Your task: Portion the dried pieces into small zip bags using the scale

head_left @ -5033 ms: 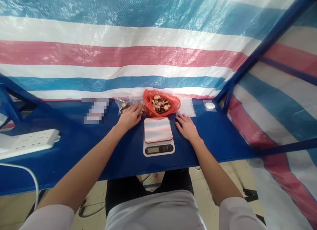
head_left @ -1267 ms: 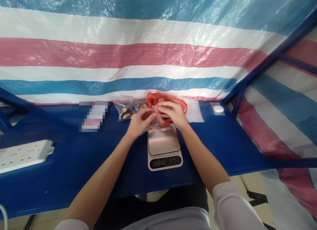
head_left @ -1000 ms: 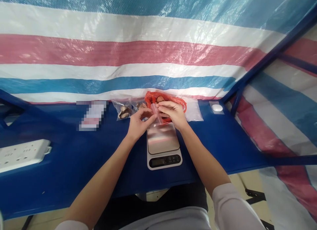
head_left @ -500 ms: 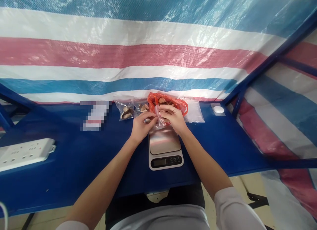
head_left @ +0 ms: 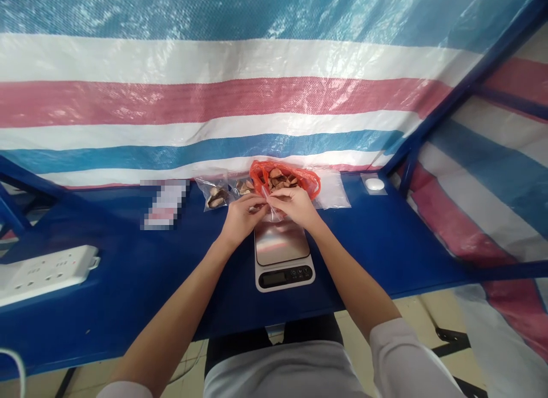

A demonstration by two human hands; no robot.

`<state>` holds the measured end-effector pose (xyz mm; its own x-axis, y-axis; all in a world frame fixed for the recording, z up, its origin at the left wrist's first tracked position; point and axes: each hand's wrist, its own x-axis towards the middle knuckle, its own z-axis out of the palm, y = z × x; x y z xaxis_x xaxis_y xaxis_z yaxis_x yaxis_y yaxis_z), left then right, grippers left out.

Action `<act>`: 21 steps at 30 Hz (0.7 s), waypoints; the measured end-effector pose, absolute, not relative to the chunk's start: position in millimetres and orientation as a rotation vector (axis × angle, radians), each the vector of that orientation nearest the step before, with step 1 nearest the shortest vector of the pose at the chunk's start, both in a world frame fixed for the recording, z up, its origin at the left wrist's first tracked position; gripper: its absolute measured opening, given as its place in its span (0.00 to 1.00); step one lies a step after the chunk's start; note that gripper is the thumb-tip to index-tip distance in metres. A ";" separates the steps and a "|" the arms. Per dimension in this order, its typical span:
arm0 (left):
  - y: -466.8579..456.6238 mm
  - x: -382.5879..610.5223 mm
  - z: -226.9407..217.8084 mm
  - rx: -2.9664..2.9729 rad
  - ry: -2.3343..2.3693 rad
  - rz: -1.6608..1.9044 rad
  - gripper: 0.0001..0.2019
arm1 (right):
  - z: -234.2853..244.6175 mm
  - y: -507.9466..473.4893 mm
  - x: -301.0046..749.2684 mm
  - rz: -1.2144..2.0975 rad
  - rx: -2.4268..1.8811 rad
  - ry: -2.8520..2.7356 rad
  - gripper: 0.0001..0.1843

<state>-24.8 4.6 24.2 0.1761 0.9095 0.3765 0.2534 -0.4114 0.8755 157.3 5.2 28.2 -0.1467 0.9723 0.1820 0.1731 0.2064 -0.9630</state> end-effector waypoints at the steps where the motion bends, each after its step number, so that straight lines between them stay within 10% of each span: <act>1: 5.6 -26.1 25.3 1.797 1.109 1.228 0.08 | 28.2 4.8 157.5 1.018 -1.134 -1.559 0.14; 7: 14.9 -35.3 36.5 1.609 1.189 1.041 0.22 | 34.0 0.2 154.9 0.871 -1.137 -1.655 0.10; 21: 23.8 -35.3 46.4 1.586 1.229 0.963 0.22 | 36.1 0.8 157.0 0.906 -1.118 -1.654 0.07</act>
<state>-35.3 23.8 46.4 0.2083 0.9763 0.0583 0.2902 -0.1186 0.9496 157.0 0.8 36.1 -0.1713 0.9447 0.2796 0.2728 0.3181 -0.9079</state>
